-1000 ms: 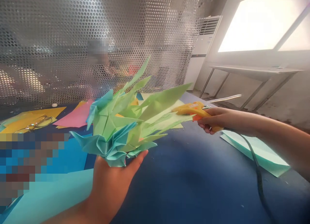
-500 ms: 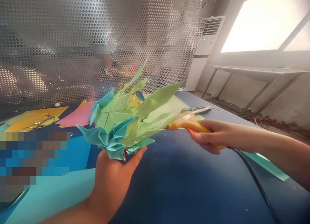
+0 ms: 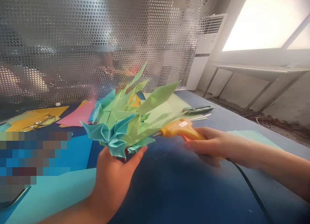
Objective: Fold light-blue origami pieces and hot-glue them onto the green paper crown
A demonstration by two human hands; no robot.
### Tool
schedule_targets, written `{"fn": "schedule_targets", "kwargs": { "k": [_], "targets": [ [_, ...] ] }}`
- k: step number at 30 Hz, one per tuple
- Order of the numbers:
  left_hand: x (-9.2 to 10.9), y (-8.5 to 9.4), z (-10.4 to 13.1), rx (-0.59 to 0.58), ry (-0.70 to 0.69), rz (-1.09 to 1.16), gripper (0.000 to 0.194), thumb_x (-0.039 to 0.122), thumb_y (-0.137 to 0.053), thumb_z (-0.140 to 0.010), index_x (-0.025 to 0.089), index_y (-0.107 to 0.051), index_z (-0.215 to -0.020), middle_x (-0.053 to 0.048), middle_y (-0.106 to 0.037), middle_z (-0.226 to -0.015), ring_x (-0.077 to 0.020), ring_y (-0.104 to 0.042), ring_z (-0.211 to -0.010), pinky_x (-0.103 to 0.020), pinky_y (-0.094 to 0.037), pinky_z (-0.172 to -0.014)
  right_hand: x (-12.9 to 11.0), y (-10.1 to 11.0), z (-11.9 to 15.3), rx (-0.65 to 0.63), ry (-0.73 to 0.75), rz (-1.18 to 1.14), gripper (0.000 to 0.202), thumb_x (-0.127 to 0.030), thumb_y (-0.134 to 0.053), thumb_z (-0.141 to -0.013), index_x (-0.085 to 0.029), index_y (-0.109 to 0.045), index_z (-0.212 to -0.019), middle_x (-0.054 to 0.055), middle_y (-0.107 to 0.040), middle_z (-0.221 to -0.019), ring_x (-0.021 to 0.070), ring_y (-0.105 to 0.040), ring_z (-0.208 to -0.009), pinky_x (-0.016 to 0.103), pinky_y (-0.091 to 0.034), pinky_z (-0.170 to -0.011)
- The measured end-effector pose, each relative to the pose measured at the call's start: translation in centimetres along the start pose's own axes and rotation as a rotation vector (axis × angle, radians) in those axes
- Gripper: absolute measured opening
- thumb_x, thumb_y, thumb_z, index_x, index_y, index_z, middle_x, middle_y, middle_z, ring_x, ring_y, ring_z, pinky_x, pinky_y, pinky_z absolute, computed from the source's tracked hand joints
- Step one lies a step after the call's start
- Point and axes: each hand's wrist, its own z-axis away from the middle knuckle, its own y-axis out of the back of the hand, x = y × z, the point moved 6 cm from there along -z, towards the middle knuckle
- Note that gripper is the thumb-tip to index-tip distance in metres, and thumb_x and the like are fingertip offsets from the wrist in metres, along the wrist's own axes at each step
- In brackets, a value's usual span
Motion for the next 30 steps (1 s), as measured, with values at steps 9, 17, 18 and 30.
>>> {"fn": "schedule_targets", "kwargs": {
  "k": [9,17,18,30],
  "targets": [
    [-0.3,0.1,0.2,0.026,0.076,-0.038,0.024,0.042,-0.075,-0.053,0.029,-0.056,-0.050,0.007,-0.046,-0.041,-0.0155,-0.039,-0.040,-0.033,-0.042,-0.049,-0.4,-1.4,0.6,0.073,0.012,-0.056,0.047,-0.060,-0.076,-0.071,-0.022,-0.053,-0.085,-0.008,-0.049,-0.054,0.0088,-0.041,-0.046,0.023,-0.029,-0.049],
    [-0.4,0.0,0.2,0.002,0.112,-0.049,0.023,0.042,-0.074,-0.052,0.029,-0.055,-0.049,0.006,-0.048,-0.041,-0.0163,-0.040,-0.039,-0.035,-0.042,-0.052,-0.5,-1.2,0.8,0.157,0.058,-0.018,0.042,-0.057,-0.074,-0.073,-0.022,-0.053,-0.084,-0.008,-0.052,-0.048,0.0103,-0.043,-0.045,0.025,-0.031,-0.049],
    [-0.4,0.0,0.2,0.000,0.114,-0.049,0.023,0.042,-0.074,-0.052,0.029,-0.055,-0.049,0.006,-0.047,-0.040,-0.0160,-0.040,-0.039,-0.035,-0.042,-0.052,-0.5,-1.2,0.8,0.162,0.059,-0.007,0.043,-0.057,-0.076,-0.071,-0.023,-0.053,-0.083,-0.008,-0.052,-0.047,0.0105,-0.044,-0.044,0.026,-0.031,-0.048],
    [-0.5,0.1,0.2,0.015,0.177,-0.089,0.027,0.045,-0.073,-0.046,0.028,-0.052,-0.046,0.006,-0.046,-0.038,-0.0158,-0.043,-0.037,-0.033,-0.039,-0.049,-1.5,-1.4,2.0,0.300,0.079,0.055,0.028,-0.044,-0.069,-0.081,-0.021,-0.053,-0.081,-0.007,-0.050,-0.052,0.0085,-0.044,-0.046,0.023,-0.031,-0.049]
  ]
}}
